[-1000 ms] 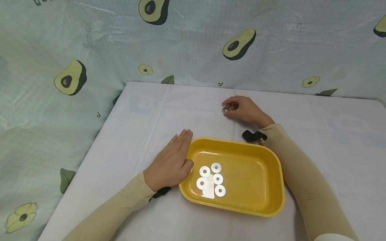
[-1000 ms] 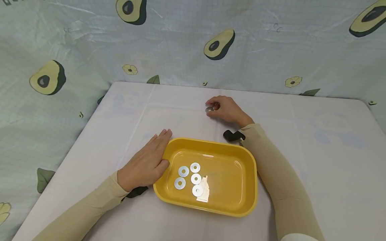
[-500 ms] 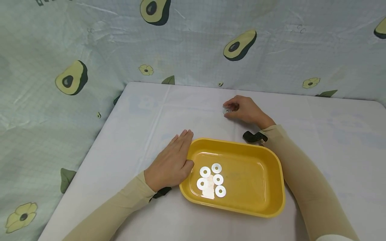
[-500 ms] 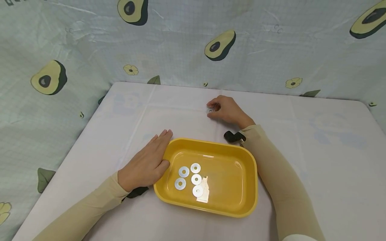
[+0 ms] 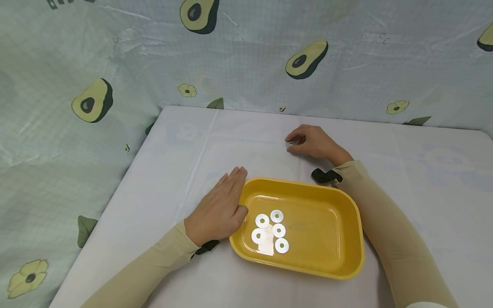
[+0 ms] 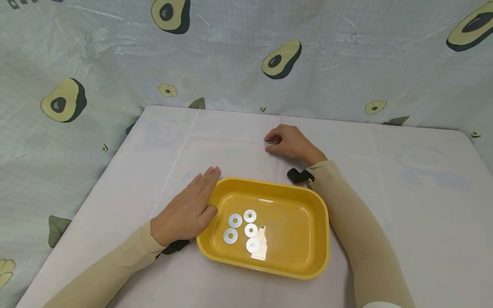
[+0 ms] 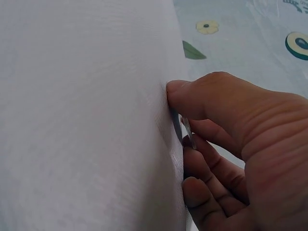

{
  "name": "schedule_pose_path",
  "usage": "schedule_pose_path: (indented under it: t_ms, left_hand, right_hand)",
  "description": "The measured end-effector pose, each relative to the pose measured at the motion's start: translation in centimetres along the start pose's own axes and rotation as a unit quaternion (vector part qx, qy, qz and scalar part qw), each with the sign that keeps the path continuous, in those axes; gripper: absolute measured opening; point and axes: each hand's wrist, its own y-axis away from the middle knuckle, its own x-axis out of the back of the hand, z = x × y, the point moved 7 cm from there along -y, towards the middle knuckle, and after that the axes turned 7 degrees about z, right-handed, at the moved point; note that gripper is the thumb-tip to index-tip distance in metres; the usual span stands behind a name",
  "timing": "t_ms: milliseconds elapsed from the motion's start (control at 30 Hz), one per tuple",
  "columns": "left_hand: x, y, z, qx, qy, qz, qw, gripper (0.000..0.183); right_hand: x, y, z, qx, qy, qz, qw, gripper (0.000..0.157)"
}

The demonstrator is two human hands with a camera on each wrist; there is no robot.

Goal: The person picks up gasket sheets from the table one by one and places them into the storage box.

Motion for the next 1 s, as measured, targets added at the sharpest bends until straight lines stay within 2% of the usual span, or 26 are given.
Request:
schedule_pose_path:
  t_ms: [367, 600, 733, 1000]
  left_hand:
    - [0.0, 0.1, 0.0, -0.004, -0.001, 0.002, 1.0000, 0.070]
    - [0.3, 0.2, 0.1, -0.006, -0.003, 0.003, 1.0000, 0.070]
    - [0.4, 0.2, 0.1, -0.010, -0.002, 0.009, 0.9999, 0.070]
    - [0.4, 0.2, -0.1, -0.004, -0.001, -0.001, 1.0000, 0.069]
  right_hand:
    - [0.2, 0.0, -0.3, 0.011, 0.024, 0.000, 1.000, 0.030]
    - [0.2, 0.1, -1.2, 0.059, 0.046, 0.011, 0.997, 0.028]
    - [0.3, 0.4, -1.6, 0.065, 0.051, 0.014, 0.996, 0.029]
    - [1.6, 1.6, -2.7, 0.102, 0.041, 0.048, 0.993, 0.027]
